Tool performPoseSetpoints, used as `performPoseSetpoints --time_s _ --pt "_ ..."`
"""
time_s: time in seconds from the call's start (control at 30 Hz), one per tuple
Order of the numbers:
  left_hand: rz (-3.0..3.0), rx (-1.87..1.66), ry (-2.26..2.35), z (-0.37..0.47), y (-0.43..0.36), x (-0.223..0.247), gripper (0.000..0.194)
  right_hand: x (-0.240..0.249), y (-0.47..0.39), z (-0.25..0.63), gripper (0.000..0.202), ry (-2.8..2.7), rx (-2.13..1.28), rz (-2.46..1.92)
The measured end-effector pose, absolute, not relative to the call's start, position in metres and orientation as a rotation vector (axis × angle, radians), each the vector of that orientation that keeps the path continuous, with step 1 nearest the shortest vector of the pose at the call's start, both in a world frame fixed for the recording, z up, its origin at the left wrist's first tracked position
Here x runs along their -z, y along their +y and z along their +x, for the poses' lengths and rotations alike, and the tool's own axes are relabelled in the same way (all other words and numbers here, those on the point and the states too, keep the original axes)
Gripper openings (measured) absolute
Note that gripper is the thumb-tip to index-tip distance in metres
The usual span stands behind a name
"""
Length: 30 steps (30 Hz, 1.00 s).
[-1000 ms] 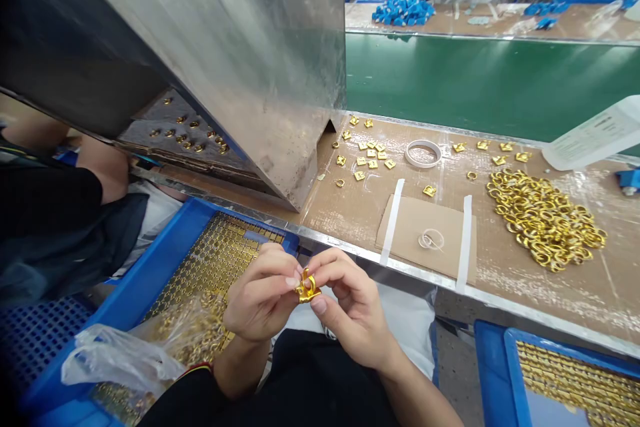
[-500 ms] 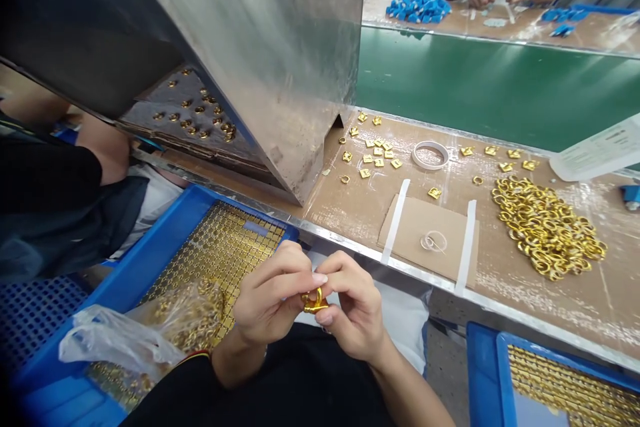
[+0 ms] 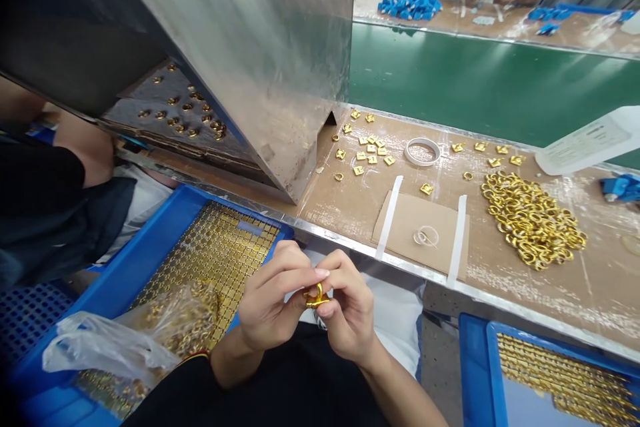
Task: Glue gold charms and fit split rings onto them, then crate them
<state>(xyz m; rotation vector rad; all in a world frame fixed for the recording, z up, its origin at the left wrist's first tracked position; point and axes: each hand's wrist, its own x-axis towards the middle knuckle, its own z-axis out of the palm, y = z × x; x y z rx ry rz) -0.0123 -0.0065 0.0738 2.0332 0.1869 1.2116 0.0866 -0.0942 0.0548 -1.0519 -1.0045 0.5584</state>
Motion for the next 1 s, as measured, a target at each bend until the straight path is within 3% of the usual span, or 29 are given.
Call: performPoseSetpoints --time_s 0.3,1.0 --pt "2.128 -1.22 0.254 -0.011 -0.007 -0.073 0.018 -0.048 -0.095 0.086 0.027 -0.947 -0.594 -0.995" --pt "2.076 -1.204 0.194 -0.009 0.001 -0.077 0.022 -0.051 -0.092 0.1 0.014 -0.812 -0.754 -0.845"
